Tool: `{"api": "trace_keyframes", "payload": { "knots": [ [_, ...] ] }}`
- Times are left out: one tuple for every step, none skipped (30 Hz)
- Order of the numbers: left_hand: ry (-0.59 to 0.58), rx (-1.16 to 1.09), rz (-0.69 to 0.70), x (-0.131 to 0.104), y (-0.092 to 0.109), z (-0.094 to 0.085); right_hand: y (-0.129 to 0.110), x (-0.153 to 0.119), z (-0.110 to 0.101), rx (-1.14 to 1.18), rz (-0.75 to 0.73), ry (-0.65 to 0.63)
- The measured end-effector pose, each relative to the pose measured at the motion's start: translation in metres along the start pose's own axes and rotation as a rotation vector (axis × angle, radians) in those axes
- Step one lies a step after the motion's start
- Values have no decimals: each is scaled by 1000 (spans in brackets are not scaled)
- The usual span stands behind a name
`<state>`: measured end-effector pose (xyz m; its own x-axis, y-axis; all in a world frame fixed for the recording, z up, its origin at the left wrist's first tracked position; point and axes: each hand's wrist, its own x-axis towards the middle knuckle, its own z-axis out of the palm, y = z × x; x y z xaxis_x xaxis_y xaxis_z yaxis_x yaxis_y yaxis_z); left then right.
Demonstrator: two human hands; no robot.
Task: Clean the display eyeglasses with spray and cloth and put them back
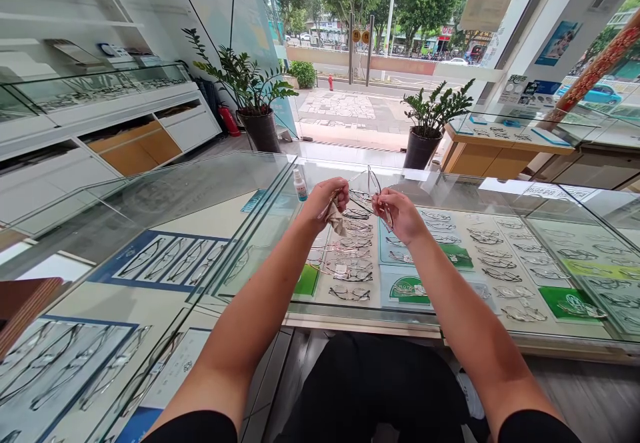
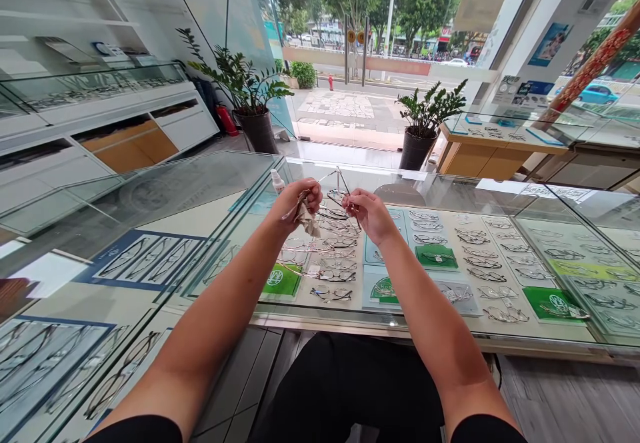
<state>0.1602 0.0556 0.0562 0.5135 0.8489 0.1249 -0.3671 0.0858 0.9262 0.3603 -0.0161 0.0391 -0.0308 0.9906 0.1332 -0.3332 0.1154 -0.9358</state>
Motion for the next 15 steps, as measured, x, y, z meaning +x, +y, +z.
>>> {"api": "trace_keyframes", "payload": {
  "knots": [
    [-27,-112,-45,-1,3,-1,0,0,0,26,4,-29],
    [-57,-208,-83,-2,7,-3,0,0,-1,50,7,-61],
    [-81,-285,-109,-2,9,-3,1,-1,-1,71,8,-91],
    [-91,-343,-120,-3,11,-4,1,-1,-1,88,9,-116],
    [-89,-385,-121,-4,13,-4,2,-1,-1,99,8,-128],
    [-80,-410,-117,-4,13,-5,2,0,-2,106,5,-130],
    [-67,-415,-112,-3,13,-5,2,0,-2,108,-1,-123],
    [-50,-399,-109,-3,12,-5,3,0,-3,105,-9,-113],
    [-34,-363,-108,-3,11,-4,3,0,-3,96,-18,-103],
    [-25,-312,-112,-2,9,-4,4,1,-3,84,-24,-95],
    [-28,-253,-121,-2,6,-3,4,1,-3,70,-29,-87],
    [-42,-190,-133,-2,4,-2,5,1,-3,52,-30,-80],
    [-65,-131,-147,-3,1,0,5,1,-3,31,-29,-74],
    [-93,-81,-162,-4,-1,1,6,1,-2,6,-27,-69],
    [-116,-41,-174,-4,-3,3,7,1,-2,-19,-27,-68]
  ]
}}
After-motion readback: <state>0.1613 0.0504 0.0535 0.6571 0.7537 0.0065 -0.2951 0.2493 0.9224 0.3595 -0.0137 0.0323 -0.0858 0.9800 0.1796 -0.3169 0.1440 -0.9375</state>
